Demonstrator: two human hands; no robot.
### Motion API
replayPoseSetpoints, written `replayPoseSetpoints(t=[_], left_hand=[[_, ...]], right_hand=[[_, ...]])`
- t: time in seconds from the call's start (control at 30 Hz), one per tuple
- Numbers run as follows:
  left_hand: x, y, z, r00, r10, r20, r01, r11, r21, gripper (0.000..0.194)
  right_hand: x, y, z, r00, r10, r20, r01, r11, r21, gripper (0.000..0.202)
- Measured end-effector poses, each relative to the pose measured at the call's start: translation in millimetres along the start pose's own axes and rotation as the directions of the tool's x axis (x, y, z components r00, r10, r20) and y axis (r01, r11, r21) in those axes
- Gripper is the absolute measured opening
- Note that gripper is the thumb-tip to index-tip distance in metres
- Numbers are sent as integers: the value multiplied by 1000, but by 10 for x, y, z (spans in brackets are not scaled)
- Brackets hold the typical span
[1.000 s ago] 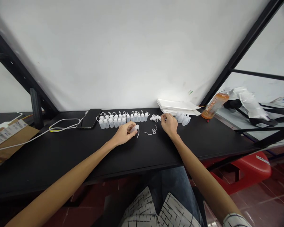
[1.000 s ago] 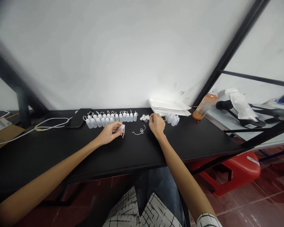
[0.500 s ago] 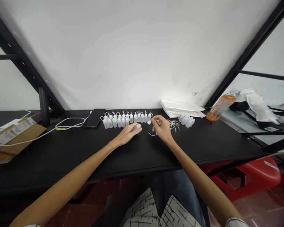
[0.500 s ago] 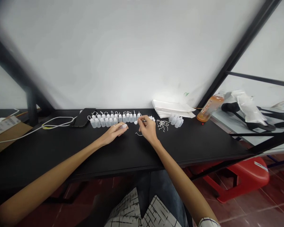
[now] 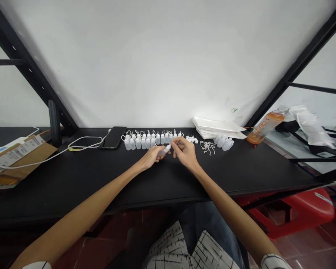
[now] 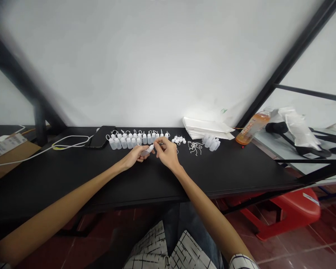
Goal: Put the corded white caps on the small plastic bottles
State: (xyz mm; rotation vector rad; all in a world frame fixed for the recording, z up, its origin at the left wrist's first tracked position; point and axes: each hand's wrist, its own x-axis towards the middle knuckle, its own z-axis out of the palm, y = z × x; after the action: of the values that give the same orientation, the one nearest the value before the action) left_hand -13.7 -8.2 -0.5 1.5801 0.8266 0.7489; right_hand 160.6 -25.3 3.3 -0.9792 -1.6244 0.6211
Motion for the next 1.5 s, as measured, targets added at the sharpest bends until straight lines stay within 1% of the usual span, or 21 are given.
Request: replayPoseSetpoints(t=[0.17,0.33,0.43,0.5,0.6,0.7,0.77,0.87,1.0,1.13,1.27,1.4,1.5], left_hand=[[-23,26,-4,999,19,26,-20,999,31,33],[-47,83,-9,999,8,54,-13,997,77,30],[-44,86,-16,997,6,78,-11,997,72,26],[-36,72,-21,996,6,84,-11,998,56,23],[-26,46,-26,997,6,78,-8,1000,21,23],[-23,30,-29,997,9,75,-10,1000,19,26],[-25,27,-27,997,11,70,-14,999,49,32],[-31,31,-20,999,11,35,-15,994,106,39],[-46,51,-2,1000,27,-6,-25,985,170,46],[-63,75,22,997,44,-57,-28,965,260,48],[-73,89,47,989,97,-112,-48,923,383,47],[-80,90,53,985,163,-51,-118,867,484,40],[-84,83,40,979,202,-13,-169,851,498,35]], right_hand=[[-25,-17,-3,1000,-16,19,17,999,-45,20],[-24,10,-18,999,11,39,-10,1000,-20,19],[-23,0,-24,999,14,53,-12,999,-30,19],[-27,-19,-23,997,4,75,1,998,-67,19],[-37,-45,-16,993,-10,117,25,992,-125,20],[-45,-49,-13,993,-5,119,21,992,-126,23],[-48,-41,-18,993,8,115,6,993,-117,24],[-49,-28,-33,993,24,115,-7,989,-145,24],[-47,-22,-51,993,-3,116,30,973,-229,22],[-33,-17,-67,990,-26,142,64,960,-273,21],[-15,-5,-101,981,8,194,51,954,-295,26],[-10,4,-131,976,56,209,19,941,-339,39],[-6,15,-138,976,96,195,-23,939,-342,47]])
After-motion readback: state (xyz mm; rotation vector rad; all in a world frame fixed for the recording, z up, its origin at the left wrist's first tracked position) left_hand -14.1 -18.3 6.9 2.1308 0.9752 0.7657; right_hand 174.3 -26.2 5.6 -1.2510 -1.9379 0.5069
